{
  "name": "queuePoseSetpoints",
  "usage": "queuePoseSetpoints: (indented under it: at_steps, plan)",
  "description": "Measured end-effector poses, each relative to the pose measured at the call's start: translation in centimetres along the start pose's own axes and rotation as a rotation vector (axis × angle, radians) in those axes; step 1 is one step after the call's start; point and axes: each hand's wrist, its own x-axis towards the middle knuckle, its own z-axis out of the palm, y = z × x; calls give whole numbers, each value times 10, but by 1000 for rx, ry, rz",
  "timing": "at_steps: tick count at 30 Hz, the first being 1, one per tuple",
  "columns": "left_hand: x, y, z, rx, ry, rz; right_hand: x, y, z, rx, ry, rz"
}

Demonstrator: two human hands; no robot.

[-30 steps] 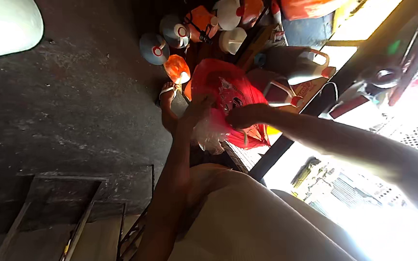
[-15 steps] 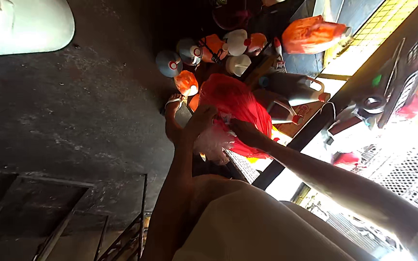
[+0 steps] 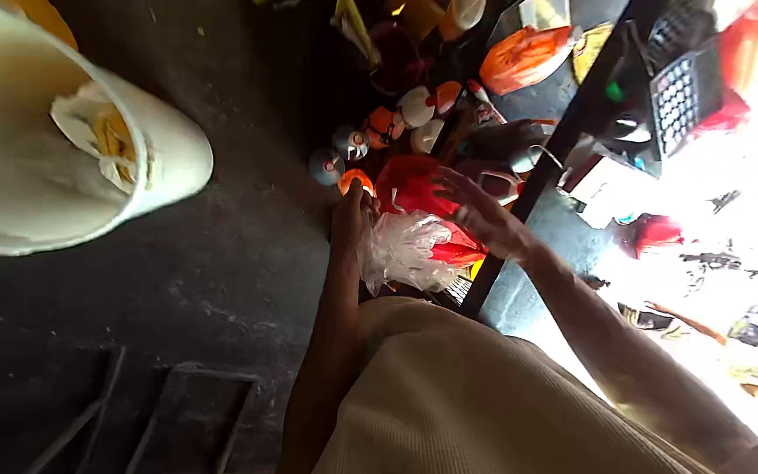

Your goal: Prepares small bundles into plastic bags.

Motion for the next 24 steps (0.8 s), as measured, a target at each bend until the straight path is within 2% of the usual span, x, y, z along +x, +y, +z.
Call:
queuePoseSetpoints:
  at_steps: [2, 4, 6, 9, 12, 13, 16, 18, 20, 22, 24]
  plan:
    - [-16, 29, 33, -26, -92, 94, -9, -18, 4, -288, 90, -153]
    - [-48, 52, 50, 139, -278, 183, -27, -18, 7, -346, 308, -228]
    - [-72, 68, 62, 395, -391, 171, -53, -21, -6, -250, 528, -173]
    - [-95, 67, 81, 706, -414, 65, -102, -14, -27, -20, 770, -65]
    - [-92, 63, 85, 673, -565, 157, -156, 11, -62, 300, 1048, -49]
    - [-93, 66, 88, 673, -615, 145, -170, 18, -71, 323, 1123, -43]
    - [-91, 89, 117, 905, -816, 180, -200, 39, -84, 226, 1120, -138]
    - [-93, 97, 159, 1055, -919, 286, -212, 45, -88, 162, 1014, -292]
    - [-103, 89, 218, 1141, -982, 425, -217, 49, -92, 150, 952, -430]
    - [-119, 65, 268, 1149, -942, 606, -237, 60, -93, 188, 982, -467]
    - [-134, 46, 295, 1119, -817, 804, -282, 86, -76, 392, 1096, -378]
